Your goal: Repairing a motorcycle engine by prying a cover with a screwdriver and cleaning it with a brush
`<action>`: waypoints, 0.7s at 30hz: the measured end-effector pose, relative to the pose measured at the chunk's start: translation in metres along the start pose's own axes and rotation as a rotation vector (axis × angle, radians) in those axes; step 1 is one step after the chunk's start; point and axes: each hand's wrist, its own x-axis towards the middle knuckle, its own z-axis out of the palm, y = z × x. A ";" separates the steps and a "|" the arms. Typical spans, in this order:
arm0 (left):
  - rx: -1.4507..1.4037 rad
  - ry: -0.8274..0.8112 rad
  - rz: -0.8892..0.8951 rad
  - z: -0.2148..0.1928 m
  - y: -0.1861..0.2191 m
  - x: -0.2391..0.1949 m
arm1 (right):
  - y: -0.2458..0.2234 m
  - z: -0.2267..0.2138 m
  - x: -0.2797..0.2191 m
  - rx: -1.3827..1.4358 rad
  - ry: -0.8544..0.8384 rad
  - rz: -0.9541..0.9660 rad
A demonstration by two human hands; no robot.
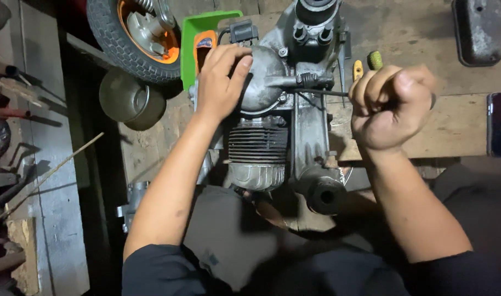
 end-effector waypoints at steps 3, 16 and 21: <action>0.016 0.022 0.005 0.005 -0.006 0.000 | -0.006 0.001 0.008 0.034 0.041 0.096; 0.046 -0.064 0.048 0.006 0.009 0.002 | 0.022 -0.002 0.017 -1.014 -0.418 0.237; 0.041 -0.043 0.076 0.007 0.005 0.002 | 0.016 0.002 -0.002 -0.950 -0.491 0.339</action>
